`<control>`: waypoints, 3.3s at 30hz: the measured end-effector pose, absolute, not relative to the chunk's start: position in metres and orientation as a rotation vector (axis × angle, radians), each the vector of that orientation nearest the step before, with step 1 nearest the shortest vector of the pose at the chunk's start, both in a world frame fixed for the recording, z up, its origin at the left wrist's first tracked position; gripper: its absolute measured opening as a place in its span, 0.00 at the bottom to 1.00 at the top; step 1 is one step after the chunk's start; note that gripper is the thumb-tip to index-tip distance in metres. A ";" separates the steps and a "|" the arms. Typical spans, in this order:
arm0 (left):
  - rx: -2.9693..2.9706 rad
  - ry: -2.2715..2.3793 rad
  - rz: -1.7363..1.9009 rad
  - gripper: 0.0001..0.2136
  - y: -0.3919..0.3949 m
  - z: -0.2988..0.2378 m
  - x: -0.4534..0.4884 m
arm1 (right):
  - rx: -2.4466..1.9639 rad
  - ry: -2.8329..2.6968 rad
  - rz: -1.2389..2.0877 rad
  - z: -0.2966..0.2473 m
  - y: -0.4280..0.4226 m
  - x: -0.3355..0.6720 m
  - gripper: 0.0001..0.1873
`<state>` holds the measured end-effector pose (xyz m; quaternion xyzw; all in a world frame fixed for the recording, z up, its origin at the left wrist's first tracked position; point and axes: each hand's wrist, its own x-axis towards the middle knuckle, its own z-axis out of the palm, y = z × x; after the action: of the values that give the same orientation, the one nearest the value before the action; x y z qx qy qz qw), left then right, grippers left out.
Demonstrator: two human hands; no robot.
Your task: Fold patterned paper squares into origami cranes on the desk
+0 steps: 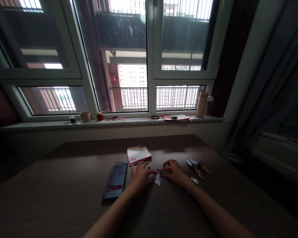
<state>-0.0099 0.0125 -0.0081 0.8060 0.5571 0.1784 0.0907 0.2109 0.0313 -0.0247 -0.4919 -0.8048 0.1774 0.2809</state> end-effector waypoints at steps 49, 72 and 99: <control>2.278 1.626 0.311 0.15 0.010 0.003 -0.011 | -1.201 -2.337 0.645 -0.002 0.025 0.226 0.10; 2.311 1.654 0.473 0.14 0.013 0.001 -0.012 | -1.202 -2.208 0.594 -0.011 0.025 0.219 0.12; 2.259 1.701 0.634 0.08 0.012 -0.005 0.000 | -1.287 -2.146 0.433 -0.017 0.024 0.207 0.04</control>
<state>0.0003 0.0119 -0.0050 0.7738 0.5825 0.2173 0.1215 0.2070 0.0243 -0.0170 -0.4839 -0.8071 0.1627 0.2967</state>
